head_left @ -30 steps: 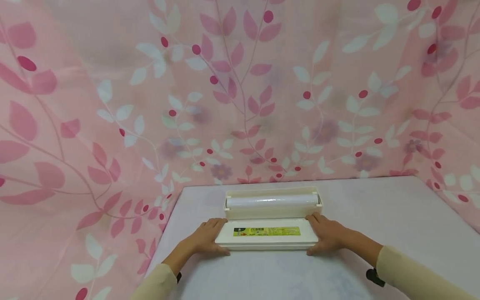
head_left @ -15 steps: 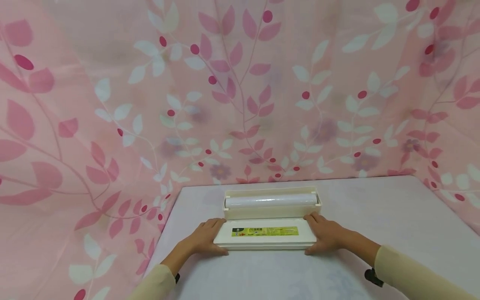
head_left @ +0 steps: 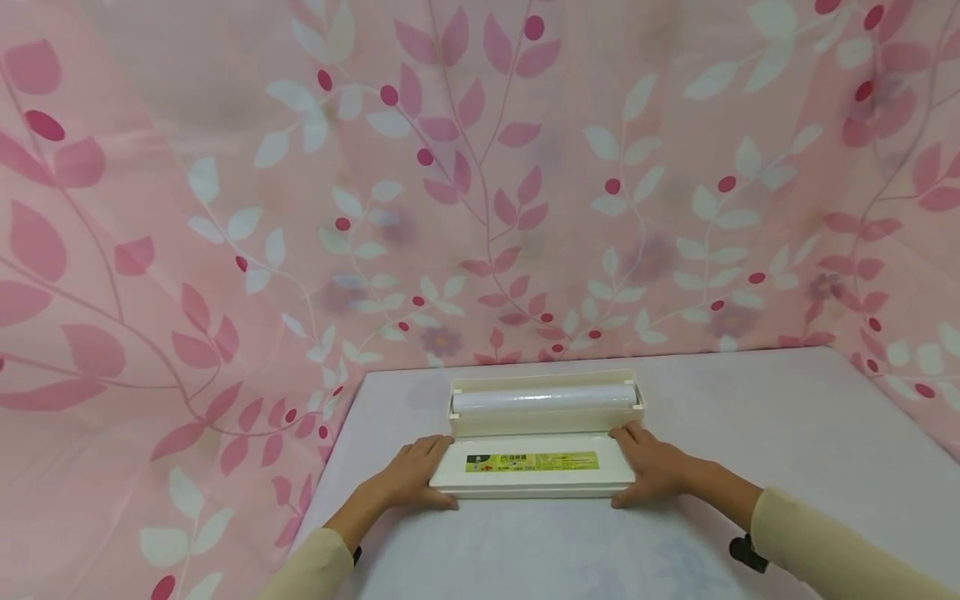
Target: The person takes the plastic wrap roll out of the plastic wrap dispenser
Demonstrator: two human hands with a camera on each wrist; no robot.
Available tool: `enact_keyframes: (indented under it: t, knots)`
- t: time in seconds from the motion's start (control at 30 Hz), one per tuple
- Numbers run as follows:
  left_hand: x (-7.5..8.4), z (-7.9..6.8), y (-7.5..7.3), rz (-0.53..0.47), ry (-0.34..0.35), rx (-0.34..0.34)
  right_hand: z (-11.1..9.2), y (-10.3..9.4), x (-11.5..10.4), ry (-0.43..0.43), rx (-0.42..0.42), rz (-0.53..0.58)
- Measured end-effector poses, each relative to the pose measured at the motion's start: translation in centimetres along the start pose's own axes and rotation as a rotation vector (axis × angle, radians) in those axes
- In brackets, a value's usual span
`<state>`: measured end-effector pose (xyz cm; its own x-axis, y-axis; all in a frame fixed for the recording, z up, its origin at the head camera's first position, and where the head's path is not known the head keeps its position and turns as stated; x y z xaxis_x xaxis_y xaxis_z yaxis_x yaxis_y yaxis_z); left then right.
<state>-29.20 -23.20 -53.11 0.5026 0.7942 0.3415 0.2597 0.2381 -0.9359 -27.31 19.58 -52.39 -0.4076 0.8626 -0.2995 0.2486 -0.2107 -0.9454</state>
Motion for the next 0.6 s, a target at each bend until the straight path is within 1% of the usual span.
enact_keyframes:
  t: [0.13, 0.3, 0.47, 0.6]
  knots:
    - [-0.06, -0.02, 0.16, -0.007, 0.005, 0.004, -0.08, 0.21, 0.10, -0.011, 0.022, 0.019]
    - [-0.14, -0.18, 0.12, -0.039, 0.011, 0.004, -0.24, 0.36, 0.19, -0.019, 0.052, 0.026]
    - [-0.20, -0.39, -0.21, -0.068, -0.018, -0.035, -0.48, 0.25, 0.08, -0.029, 0.048, 0.041]
    - [-0.09, -0.44, -0.60, -0.093, -0.018, -0.055, -0.69, -0.14, -0.06, -0.051, 0.053, 0.051]
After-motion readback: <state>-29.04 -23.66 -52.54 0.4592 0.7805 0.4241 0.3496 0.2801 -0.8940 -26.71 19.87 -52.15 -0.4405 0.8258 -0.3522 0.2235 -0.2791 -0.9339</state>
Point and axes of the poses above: each hand's wrist, its own z-axis towards the middle knuckle, its own y-axis out of the palm, x = y × z, the point moved 2 cm from there along z, towards the middle knuckle, and after that the axes turned 6 degrees about -z, right-handed, at the moved point
